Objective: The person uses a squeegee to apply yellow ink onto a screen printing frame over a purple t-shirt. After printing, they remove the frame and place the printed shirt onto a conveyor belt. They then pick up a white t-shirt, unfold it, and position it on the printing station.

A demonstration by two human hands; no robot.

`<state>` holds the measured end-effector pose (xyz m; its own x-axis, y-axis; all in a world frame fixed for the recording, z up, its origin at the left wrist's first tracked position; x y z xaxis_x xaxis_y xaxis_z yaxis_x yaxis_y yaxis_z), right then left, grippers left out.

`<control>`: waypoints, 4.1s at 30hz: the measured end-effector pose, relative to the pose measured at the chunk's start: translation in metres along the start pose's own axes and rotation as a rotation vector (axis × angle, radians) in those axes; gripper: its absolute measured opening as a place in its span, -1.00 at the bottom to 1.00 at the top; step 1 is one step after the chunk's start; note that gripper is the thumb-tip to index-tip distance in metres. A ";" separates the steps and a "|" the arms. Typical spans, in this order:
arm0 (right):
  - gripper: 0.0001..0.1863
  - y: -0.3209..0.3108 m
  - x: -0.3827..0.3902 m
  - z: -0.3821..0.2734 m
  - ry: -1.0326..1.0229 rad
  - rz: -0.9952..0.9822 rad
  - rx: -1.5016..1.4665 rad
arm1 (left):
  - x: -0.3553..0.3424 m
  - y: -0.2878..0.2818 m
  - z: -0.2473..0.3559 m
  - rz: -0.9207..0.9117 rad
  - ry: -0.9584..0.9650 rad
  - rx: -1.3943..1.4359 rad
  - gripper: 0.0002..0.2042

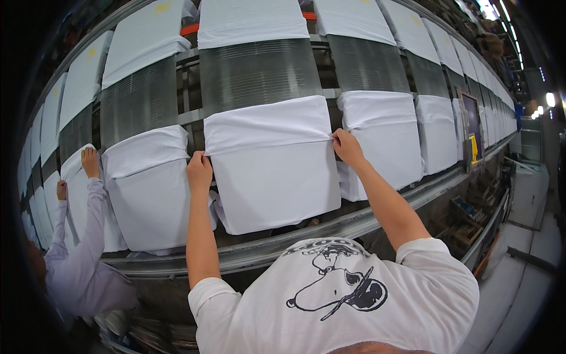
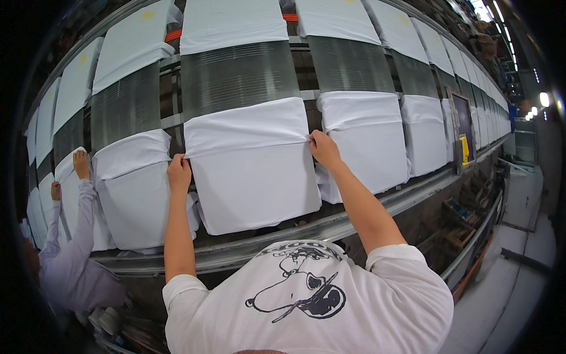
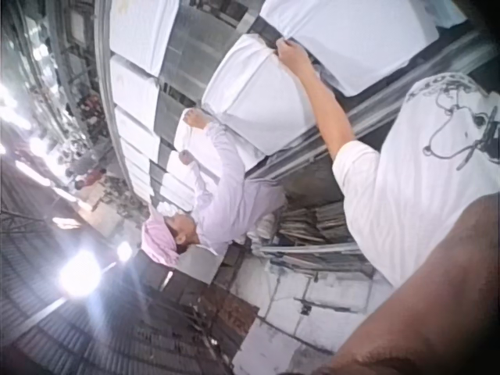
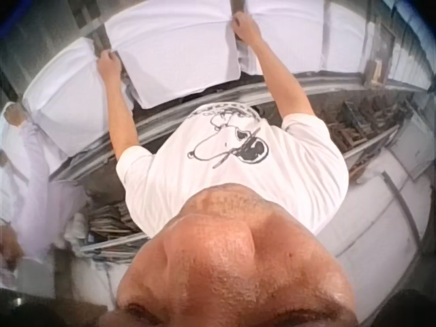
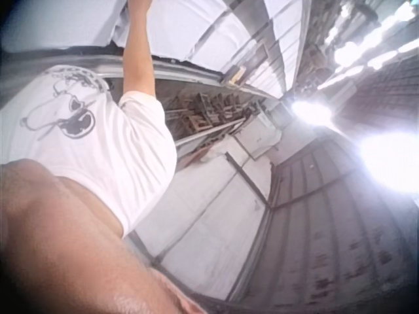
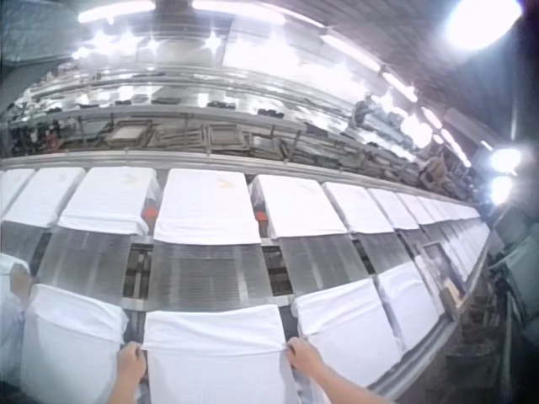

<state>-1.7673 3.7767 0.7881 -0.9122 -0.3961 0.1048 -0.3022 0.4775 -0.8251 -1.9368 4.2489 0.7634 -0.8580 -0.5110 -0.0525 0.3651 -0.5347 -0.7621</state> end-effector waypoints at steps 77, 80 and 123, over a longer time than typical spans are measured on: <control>-0.70 -0.477 0.553 -0.137 -1.713 0.304 -1.146 | 0.489 0.053 0.344 -0.430 -0.128 0.599 -0.76; -0.71 -0.479 0.584 -0.111 -1.710 0.356 -1.168 | 0.514 0.064 0.354 -0.489 -0.064 0.537 -0.76; -0.74 0.121 0.514 -0.335 -0.559 -0.682 -0.090 | 0.877 -0.040 -0.239 -0.275 -0.976 0.366 -0.65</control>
<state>-2.3660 3.8935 0.9279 -0.2639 -0.9311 0.2518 -0.7731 0.0480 -0.6325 -2.7903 3.9826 0.5939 -0.3277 -0.5720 0.7519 0.4286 -0.7993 -0.4212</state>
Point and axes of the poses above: each hand's wrist, its own x-axis away from the middle knuckle, its own y-axis out of the palm, z = x × y, the point moved 3 cm from there along -x, towards the middle knuckle
